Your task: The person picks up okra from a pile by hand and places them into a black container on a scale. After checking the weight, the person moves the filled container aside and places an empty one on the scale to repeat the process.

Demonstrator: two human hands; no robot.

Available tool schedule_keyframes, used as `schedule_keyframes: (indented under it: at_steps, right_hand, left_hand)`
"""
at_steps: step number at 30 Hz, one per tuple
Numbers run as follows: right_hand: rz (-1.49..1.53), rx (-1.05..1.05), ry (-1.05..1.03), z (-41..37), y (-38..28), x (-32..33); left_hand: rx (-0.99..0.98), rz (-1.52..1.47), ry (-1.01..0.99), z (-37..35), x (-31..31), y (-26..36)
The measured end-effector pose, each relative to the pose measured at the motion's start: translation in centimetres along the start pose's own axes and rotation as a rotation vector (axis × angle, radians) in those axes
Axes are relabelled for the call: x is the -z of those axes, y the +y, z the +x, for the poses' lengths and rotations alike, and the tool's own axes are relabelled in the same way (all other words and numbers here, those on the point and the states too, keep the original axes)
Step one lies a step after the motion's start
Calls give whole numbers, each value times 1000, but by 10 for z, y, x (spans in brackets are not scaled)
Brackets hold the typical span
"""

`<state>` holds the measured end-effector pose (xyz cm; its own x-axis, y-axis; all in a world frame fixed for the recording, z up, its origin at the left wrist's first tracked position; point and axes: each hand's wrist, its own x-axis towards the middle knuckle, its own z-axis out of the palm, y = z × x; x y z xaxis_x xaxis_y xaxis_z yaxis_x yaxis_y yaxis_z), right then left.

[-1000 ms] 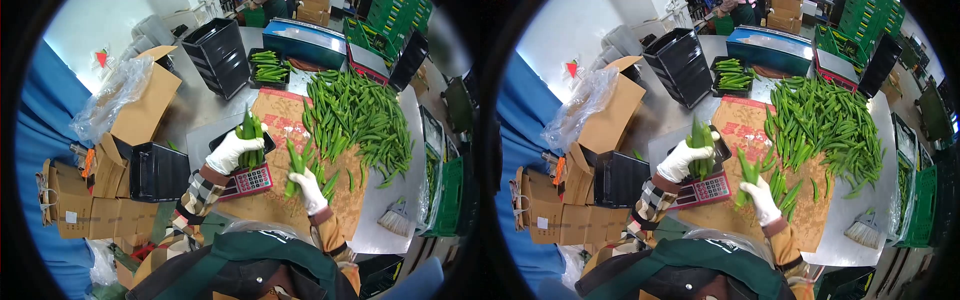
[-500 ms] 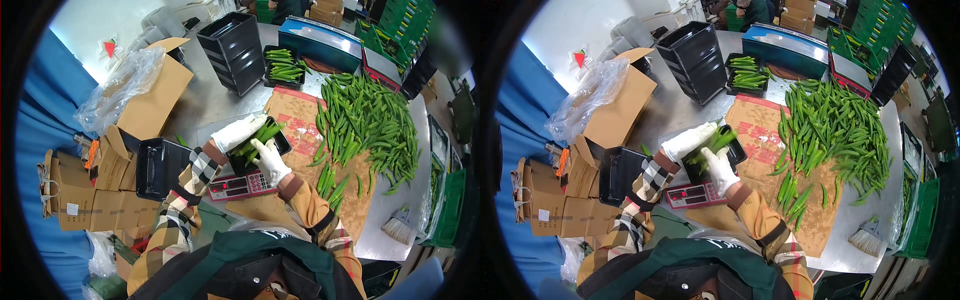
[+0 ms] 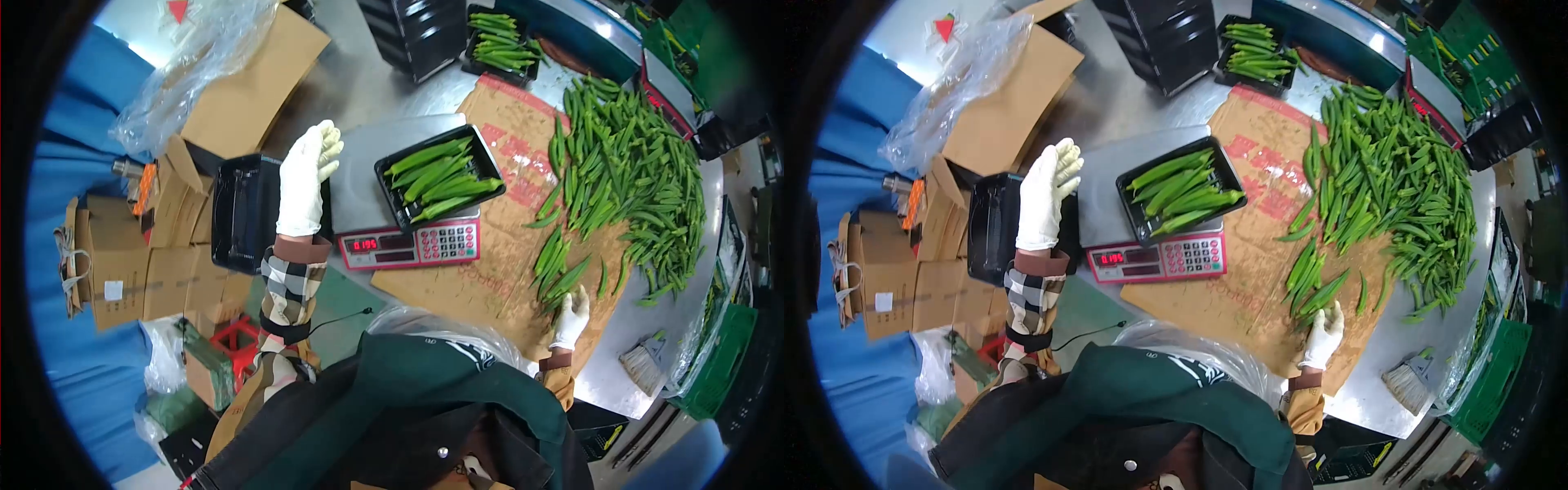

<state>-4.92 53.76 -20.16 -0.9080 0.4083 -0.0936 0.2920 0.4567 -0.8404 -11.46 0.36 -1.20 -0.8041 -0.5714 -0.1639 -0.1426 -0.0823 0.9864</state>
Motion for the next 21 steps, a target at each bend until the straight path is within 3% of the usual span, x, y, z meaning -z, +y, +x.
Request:
schedule_keyframes:
  at_steps: [4, 5, 8, 9, 12, 21]
  right_hand:
    - [-312, -39, 108, -32, 33, 1]
    - [-172, 48, 102, -35, 39, -5]
    - [-265, 40, 101, -37, 45, -11]
    - [-279, -164, 59, -36, 29, -8]
    - [-99, -155, -18, -32, 32, -2]
    - [-119, -184, -25, -40, 49, 8]
  left_hand:
    - [15, -108, 74, -10, 1, -16]
    - [41, -136, 69, -13, -1, -17]
    - [49, -94, 55, -17, -8, -22]
    - [50, -98, 50, -17, -8, -24]
    - [67, -80, 34, -19, -10, -24]
    - [92, 135, -33, -26, -13, -38]
